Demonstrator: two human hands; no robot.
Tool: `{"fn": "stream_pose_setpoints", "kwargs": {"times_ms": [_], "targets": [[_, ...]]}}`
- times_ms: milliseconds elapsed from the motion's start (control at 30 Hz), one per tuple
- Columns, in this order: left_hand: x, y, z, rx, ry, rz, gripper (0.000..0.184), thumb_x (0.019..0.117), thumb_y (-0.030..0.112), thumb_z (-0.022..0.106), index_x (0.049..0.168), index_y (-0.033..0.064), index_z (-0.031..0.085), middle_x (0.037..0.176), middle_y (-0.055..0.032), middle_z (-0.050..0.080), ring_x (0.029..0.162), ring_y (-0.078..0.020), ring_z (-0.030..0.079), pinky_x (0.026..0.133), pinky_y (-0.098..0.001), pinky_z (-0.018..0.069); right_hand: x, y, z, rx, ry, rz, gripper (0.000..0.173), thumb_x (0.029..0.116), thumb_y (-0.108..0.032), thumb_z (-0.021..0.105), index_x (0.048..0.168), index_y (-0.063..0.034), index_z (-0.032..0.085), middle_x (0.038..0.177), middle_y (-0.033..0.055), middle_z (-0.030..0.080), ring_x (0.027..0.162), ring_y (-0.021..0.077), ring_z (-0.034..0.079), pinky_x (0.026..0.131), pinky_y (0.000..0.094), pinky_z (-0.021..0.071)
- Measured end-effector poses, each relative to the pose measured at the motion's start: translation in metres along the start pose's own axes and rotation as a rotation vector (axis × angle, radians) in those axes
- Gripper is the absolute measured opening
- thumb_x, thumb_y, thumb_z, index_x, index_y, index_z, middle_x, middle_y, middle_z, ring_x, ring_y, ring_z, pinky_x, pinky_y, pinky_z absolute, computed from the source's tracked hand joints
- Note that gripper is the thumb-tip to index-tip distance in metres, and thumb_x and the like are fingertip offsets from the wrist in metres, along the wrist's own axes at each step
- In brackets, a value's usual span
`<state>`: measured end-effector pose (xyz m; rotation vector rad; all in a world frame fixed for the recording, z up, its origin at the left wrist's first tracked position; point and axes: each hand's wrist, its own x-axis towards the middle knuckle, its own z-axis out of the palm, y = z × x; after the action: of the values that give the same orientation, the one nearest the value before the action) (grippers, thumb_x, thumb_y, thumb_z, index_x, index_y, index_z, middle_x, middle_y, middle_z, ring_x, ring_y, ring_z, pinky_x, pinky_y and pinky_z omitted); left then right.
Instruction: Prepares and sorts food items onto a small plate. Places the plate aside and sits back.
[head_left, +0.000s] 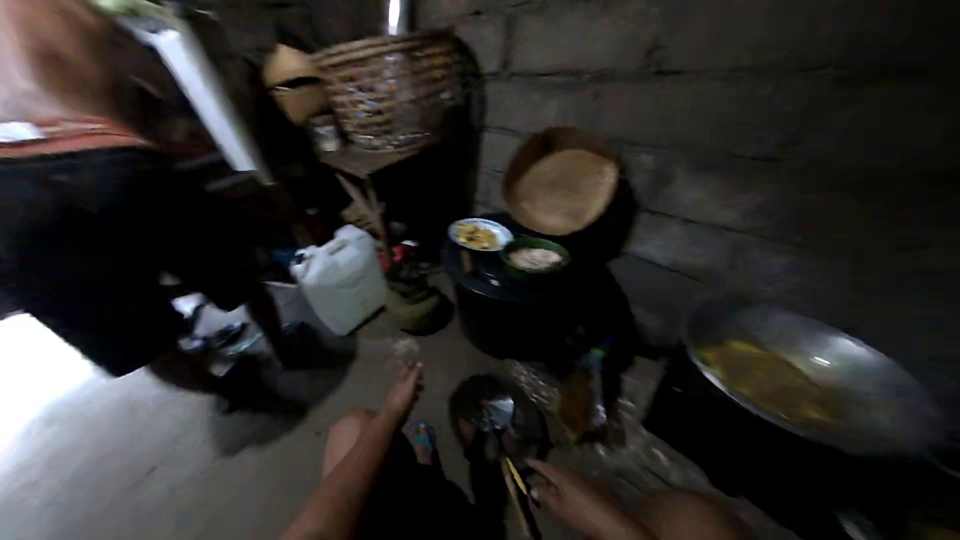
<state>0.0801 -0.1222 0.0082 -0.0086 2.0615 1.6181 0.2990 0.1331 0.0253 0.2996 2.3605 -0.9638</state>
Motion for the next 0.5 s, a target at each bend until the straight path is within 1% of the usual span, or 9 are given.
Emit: {"fn": "stream_pose_setpoints", "kwargs": {"times_ms": [33,67,100,167,267,333,433,500], "targets": [[-0.007,-0.003,-0.003,0.156,-0.034,-0.006,0.057,0.1103,0.041,0.042,0.158,0.0096,0.036,0.146,-0.0207,0.053,0.123,-0.0324,0.059,0.101,-0.0481,0.0489,0.004,-0.007,0.001,-0.002,-0.025,-0.065,0.058,0.1062,-0.029,0.058,0.158,-0.0103,0.041,0.143,0.0229,0.059,0.131,0.0396,0.058,0.113,0.0577,0.0433],[-0.014,-0.004,-0.004,0.287,-0.068,-0.018,0.061,0.1088,0.041,0.047,0.159,0.0098,0.033,0.149,-0.0211,0.051,0.129,-0.0332,0.057,0.106,-0.0492,0.0467,0.005,-0.014,0.001,0.003,-0.027,-0.139,0.059,0.1059,-0.028,0.059,0.159,-0.0096,0.040,0.143,0.0231,0.059,0.131,0.0393,0.058,0.113,0.0573,0.0430],[-0.020,-0.007,-0.003,0.390,-0.090,-0.037,0.063,0.1075,0.041,0.050,0.159,0.0096,0.032,0.150,-0.0209,0.051,0.132,-0.0335,0.055,0.110,-0.0505,0.0446,0.003,-0.021,-0.001,0.005,-0.023,-0.203,0.059,0.1060,-0.028,0.059,0.159,-0.0093,0.040,0.144,0.0230,0.058,0.132,0.0390,0.057,0.114,0.0566,0.0419],[-0.030,-0.016,-0.001,0.486,-0.097,-0.087,0.064,0.1067,0.041,0.052,0.159,0.0098,0.034,0.148,-0.0197,0.053,0.132,-0.0333,0.056,0.109,-0.0511,0.0449,-0.003,-0.033,-0.005,0.012,-0.032,-0.300,0.058,0.1062,-0.028,0.058,0.158,-0.0085,0.041,0.145,0.0231,0.057,0.134,0.0385,0.056,0.116,0.0550,0.0412],[-0.050,-0.029,0.008,0.495,-0.098,-0.163,0.060,0.1074,0.038,0.052,0.158,0.0100,0.036,0.147,-0.0190,0.055,0.129,-0.0320,0.058,0.108,-0.0496,0.0459,-0.005,-0.039,-0.007,0.040,-0.066,-0.421,0.057,0.1059,-0.027,0.059,0.157,-0.0074,0.043,0.147,0.0235,0.056,0.135,0.0384,0.055,0.117,0.0549,0.0404],[-0.060,-0.038,0.015,0.505,-0.134,-0.198,0.058,0.1077,0.034,0.052,0.157,0.0079,0.036,0.145,-0.0207,0.055,0.129,-0.0323,0.058,0.109,-0.0490,0.0452,-0.005,-0.042,-0.007,0.066,-0.068,-0.496,0.056,0.1056,-0.027,0.059,0.156,-0.0068,0.045,0.145,0.0236,0.057,0.133,0.0383,0.057,0.115,0.0548,0.0419],[-0.070,-0.063,0.025,0.545,-0.188,-0.253,0.058,0.1068,0.034,0.054,0.156,0.0074,0.038,0.143,-0.0210,0.057,0.130,-0.0331,0.058,0.111,-0.0506,0.0438,-0.004,-0.047,-0.010,0.070,-0.094,-0.562,0.055,0.1062,-0.028,0.058,0.156,-0.0078,0.044,0.142,0.0226,0.059,0.132,0.0375,0.057,0.115,0.0535,0.0416],[-0.076,-0.083,0.030,0.576,-0.236,-0.269,0.057,0.1065,0.034,0.054,0.155,0.0063,0.040,0.142,-0.0219,0.058,0.129,-0.0343,0.058,0.111,-0.0522,0.0437,-0.002,-0.047,-0.011,0.079,-0.105,-0.587,0.055,0.1061,-0.027,0.058,0.156,-0.0070,0.045,0.140,0.0235,0.060,0.131,0.0382,0.058,0.115,0.0534,0.0419]]}}
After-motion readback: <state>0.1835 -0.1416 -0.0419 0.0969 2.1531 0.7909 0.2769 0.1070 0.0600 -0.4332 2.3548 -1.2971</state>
